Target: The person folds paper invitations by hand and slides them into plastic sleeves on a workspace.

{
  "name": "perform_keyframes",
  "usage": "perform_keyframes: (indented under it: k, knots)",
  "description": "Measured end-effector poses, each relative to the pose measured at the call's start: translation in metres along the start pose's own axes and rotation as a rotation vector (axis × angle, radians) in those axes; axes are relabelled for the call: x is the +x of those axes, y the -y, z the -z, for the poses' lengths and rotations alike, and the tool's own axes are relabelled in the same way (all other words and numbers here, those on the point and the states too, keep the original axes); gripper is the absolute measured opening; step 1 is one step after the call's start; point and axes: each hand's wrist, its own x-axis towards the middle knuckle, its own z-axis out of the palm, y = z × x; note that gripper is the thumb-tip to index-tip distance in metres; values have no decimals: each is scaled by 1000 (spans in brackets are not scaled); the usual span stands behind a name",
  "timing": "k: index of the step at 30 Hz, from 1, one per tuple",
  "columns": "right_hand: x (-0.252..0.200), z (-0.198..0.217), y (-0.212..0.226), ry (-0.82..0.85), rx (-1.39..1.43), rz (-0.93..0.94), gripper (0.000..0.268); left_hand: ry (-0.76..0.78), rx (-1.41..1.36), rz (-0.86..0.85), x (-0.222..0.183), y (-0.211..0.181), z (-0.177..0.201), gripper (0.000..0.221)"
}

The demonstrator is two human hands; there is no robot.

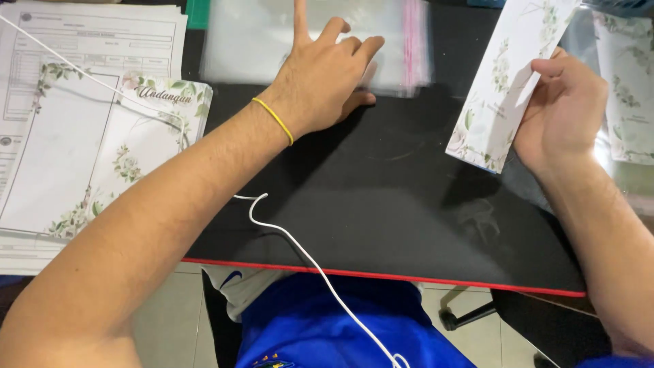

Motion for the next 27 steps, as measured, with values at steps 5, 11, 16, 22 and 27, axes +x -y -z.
perform_keyframes:
  k: [5, 11, 16, 22, 27]
  knots:
    - [5, 4, -2, -2, -23, 31, 20, -122, 73, -130, -9, 9, -4, 37]
    - [7, 5, -1, 29, -18, 23, 22, -263, 198, -246, -11, 15, 3, 28]
    - [6, 9, 10, 5, -31, 53, 17, -272, -222, -172, -31, -2, 55, 4]
    - [13, 11, 5, 17, 66, 25, 25, 182, -369, -190, -92, -31, 111, 21]
    - [8, 17, -4, 108, -104, 86, 9, 160, -460, -109, -114, -61, 127, 40]
